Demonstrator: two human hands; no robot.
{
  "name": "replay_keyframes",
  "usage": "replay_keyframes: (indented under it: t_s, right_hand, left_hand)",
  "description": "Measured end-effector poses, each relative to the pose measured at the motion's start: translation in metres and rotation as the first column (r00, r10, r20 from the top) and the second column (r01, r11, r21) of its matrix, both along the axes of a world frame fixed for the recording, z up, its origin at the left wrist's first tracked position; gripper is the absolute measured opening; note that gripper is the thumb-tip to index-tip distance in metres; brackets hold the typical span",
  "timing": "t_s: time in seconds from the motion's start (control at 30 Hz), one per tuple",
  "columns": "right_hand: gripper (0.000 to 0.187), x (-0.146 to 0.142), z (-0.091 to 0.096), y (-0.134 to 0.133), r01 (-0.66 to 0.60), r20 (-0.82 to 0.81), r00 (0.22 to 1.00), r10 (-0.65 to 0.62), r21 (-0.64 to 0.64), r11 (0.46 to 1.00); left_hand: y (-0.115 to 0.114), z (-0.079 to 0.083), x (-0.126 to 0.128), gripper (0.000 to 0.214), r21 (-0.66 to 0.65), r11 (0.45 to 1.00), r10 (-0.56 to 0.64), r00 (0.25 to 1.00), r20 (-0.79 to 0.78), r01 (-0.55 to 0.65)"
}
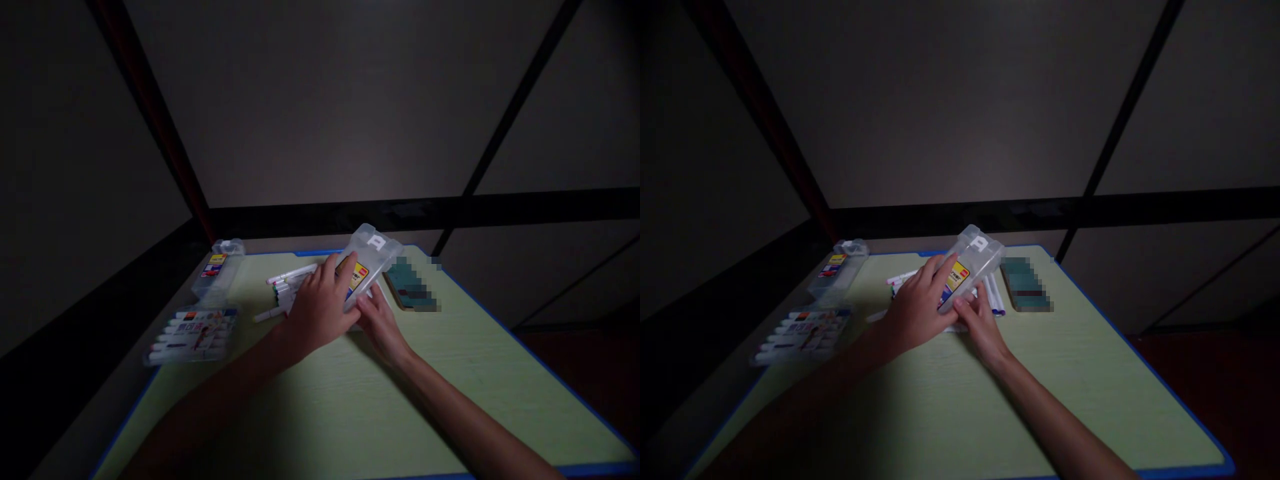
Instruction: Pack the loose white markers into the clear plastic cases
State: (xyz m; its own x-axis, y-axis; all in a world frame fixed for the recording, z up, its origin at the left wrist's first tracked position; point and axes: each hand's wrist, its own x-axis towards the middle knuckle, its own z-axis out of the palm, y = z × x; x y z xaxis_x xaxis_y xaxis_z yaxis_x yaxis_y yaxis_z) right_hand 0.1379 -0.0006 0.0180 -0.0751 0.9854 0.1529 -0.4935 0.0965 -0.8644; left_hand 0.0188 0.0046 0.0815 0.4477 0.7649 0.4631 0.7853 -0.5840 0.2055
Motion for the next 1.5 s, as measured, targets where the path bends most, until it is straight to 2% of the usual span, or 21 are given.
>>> replay_keyframes:
  t_s: [0.1,0.17,0.23,0.3,0.37,0.47,0.57,0.63,0.77,0.87,0.93,1.1,1.3,1.4,1.5]
  right_hand:
    - [0.056,0.000,0.000,-0.001,0.042,-0.035,0.999,-0.041,0.012,0.999]
    - [0.052,0.002,0.001,0.000,0.063,-0.046,0.997,-0.063,-0.006,0.998]
    - [0.049,0.004,0.003,0.000,0.055,-0.044,0.997,-0.056,-0.026,0.998]
    - [0.049,0.006,0.005,0.001,0.028,-0.034,0.999,-0.029,-0.031,0.999]
    - [0.050,0.007,0.006,0.000,0.012,-0.019,1.000,-0.012,-0.036,0.999]
    - [0.052,0.008,0.009,-0.001,0.001,0.028,1.000,0.000,-0.036,0.999]
    - [0.056,0.008,0.012,-0.004,-0.019,0.089,0.996,0.021,-0.030,0.999]
    - [0.057,0.007,0.013,-0.005,-0.038,0.109,0.993,0.042,-0.040,0.998]
    - [0.056,0.006,0.013,-0.006,-0.084,0.097,0.991,0.089,-0.049,0.995]
    - [0.055,0.005,0.011,-0.005,-0.121,0.096,0.987,0.125,-0.048,0.991]
    - [0.057,0.005,0.009,-0.004,-0.154,0.095,0.983,0.157,-0.037,0.987]
    - [0.062,0.004,0.004,-0.003,-0.239,0.134,0.962,0.236,0.011,0.971]
    - [0.068,0.004,-0.001,-0.003,-0.319,0.163,0.937,0.309,0.044,0.947]
    - [0.067,0.005,0.001,-0.004,-0.242,0.174,0.958,0.229,0.053,0.969]
    - [0.072,0.010,0.000,-0.001,-0.072,0.227,0.972,0.053,0.076,0.994]
  left_hand:
    - [-0.007,0.002,0.002,0.072,-0.004,0.999,-0.049,0.999,-0.017,0.049]
    - [-0.012,0.008,0.000,0.076,-0.041,0.991,-0.125,0.992,0.026,0.126]
    - [-0.013,0.015,-0.006,0.080,-0.103,0.969,-0.211,0.969,0.125,0.224]
    - [-0.012,0.020,-0.015,0.079,-0.203,0.934,-0.237,0.933,0.269,0.296]
    - [-0.006,0.018,-0.025,0.074,-0.347,0.872,-0.180,0.886,0.428,0.345]
    - [0.003,0.002,-0.036,0.072,-0.501,0.790,0.021,0.801,0.598,0.353]
    - [0.004,-0.017,-0.041,0.073,-0.570,0.696,0.108,0.721,0.685,0.437]
    - [-0.001,-0.027,-0.040,0.069,-0.576,0.662,0.134,0.680,0.721,0.480]
    - [-0.015,-0.040,-0.034,0.063,-0.549,0.680,0.218,0.581,0.784,0.486]
    - [-0.022,-0.050,-0.032,0.059,-0.548,0.654,0.262,0.523,0.811,0.522]
    - [-0.023,-0.057,-0.032,0.056,-0.538,0.658,0.274,0.498,0.823,0.527]
    - [-0.024,-0.074,-0.037,0.059,-0.485,0.726,0.245,0.476,0.845,0.488]
    - [-0.034,-0.081,-0.042,0.058,-0.420,0.770,0.184,0.464,0.867,0.480]
    - [-0.039,-0.082,-0.043,0.058,-0.421,0.756,0.199,0.436,0.878,0.502]
    - [-0.041,-0.083,-0.042,0.058,-0.419,0.747,0.218,0.406,0.887,0.515]
